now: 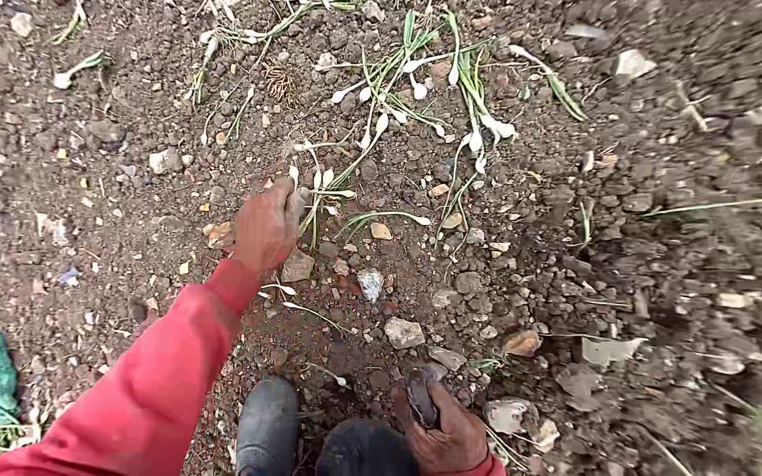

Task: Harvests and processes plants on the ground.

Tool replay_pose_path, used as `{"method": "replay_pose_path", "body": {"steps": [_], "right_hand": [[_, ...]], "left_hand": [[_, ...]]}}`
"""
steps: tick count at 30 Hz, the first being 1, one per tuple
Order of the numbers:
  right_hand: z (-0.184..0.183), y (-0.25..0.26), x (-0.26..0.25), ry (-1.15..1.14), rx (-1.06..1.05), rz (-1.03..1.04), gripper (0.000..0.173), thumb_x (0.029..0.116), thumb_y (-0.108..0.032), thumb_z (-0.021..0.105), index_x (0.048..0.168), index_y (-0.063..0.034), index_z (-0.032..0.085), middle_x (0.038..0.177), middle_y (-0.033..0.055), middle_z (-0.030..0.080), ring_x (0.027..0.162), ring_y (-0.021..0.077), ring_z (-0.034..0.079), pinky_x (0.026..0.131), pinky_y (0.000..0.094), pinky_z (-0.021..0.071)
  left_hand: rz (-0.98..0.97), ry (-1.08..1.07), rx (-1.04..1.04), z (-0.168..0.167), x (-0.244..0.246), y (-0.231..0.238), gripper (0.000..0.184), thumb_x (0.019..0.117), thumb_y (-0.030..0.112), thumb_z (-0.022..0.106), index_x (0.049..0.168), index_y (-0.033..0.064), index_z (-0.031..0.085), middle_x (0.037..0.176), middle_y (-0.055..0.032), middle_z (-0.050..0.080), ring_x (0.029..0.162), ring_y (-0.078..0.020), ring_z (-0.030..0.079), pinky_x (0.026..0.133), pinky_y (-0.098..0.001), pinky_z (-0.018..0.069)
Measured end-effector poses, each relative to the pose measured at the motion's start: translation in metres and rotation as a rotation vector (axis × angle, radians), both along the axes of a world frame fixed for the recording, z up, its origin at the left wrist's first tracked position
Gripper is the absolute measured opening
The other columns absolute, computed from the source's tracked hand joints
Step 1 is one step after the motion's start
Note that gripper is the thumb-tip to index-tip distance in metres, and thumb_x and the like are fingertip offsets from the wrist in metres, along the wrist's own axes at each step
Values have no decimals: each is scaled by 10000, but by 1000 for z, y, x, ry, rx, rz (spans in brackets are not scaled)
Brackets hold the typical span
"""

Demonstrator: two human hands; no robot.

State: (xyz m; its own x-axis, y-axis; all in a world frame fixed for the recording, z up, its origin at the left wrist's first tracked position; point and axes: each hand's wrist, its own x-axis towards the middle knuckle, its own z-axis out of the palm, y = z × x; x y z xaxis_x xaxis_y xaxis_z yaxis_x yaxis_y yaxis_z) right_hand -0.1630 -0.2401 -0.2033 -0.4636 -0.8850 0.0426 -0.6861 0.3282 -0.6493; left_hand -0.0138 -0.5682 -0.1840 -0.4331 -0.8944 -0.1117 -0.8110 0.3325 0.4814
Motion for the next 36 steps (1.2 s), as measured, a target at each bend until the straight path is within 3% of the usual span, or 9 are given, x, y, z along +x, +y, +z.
{"method": "replay_pose_path", "body": {"steps": [2, 5, 11, 17, 19, 23, 26, 31, 36], "right_hand": [[1, -2, 6, 20, 19, -1, 429, 892, -452, 663, 819, -29, 686, 649, 99, 684, 538, 146, 668, 482, 328, 546], [-1, -6, 11, 37, 91, 51, 465, 882, -477, 666, 838, -15, 704, 662, 110, 697, 547, 187, 685, 481, 377, 555], [36, -41, -30, -164, 132, 155, 601, 905, -664, 636, 932, -68, 710, 664, 19, 660, 545, 84, 623, 487, 307, 534], [129, -101, -73, -1127, -323, 186, 267, 1007, -427, 583, 871, -205, 644, 627, -74, 534, 485, 53, 507, 459, 222, 466], [135, -129, -67, -1085, -333, 183, 264, 1046, -302, 485, 811, -204, 554, 588, -65, 474, 446, 65, 458, 426, 224, 439], [26, -116, -1, -587, -220, 5, 284, 1043, -430, 528, 938, -176, 603, 567, -79, 481, 413, 72, 450, 368, 290, 408], [-27, -73, 14, -571, -210, -58, 363, 1023, -501, 539, 963, -152, 617, 571, -59, 466, 423, 92, 450, 390, 315, 422], [22, -39, 13, -643, -347, -118, 284, 1028, -476, 557, 965, -206, 617, 557, -93, 450, 415, 65, 436, 382, 271, 414], [113, -56, -56, -793, -502, 56, 276, 994, -450, 612, 816, -243, 571, 577, -101, 485, 443, 27, 469, 401, 205, 424]], "left_hand": [[-108, -18, 99, -13, 38, 65, 345, 1093, 278, 462, 962, 49, 685, 834, -119, 672, 751, -291, 686, 665, -516, 570], [-254, -193, 273, -43, 55, 126, 235, 1006, 77, 578, 1194, 72, 719, 1137, -173, 662, 985, -347, 700, 801, -530, 610], [-351, -355, 379, -55, 62, 121, 225, 1051, 196, 569, 1120, 44, 719, 1153, -184, 671, 895, -379, 717, 727, -567, 593], [-286, -321, 384, -64, 83, 115, 250, 1044, 244, 585, 1072, 60, 752, 1131, -166, 708, 979, -373, 714, 814, -601, 574], [-233, -274, 428, -59, 82, 113, 244, 1034, 238, 590, 1066, 59, 753, 1135, -153, 718, 1014, -354, 709, 866, -601, 563], [146, 248, 636, -38, 66, 126, 186, 939, 251, 727, 876, 76, 736, 715, -53, 690, 632, -174, 649, 617, -434, 556], [177, 418, 755, -37, 34, 142, 86, 866, 170, 769, 834, 104, 725, 674, -16, 668, 590, -133, 611, 580, -389, 516], [-181, -173, 647, -60, -27, 177, 201, 1001, 215, 633, 1104, 89, 751, 1155, -144, 709, 1048, -347, 696, 895, -582, 562], [-189, -159, 503, -59, 5, 186, 421, 1024, 184, 611, 1441, 135, 592, 1341, -168, 628, 1067, -368, 697, 876, -574, 585]]}}
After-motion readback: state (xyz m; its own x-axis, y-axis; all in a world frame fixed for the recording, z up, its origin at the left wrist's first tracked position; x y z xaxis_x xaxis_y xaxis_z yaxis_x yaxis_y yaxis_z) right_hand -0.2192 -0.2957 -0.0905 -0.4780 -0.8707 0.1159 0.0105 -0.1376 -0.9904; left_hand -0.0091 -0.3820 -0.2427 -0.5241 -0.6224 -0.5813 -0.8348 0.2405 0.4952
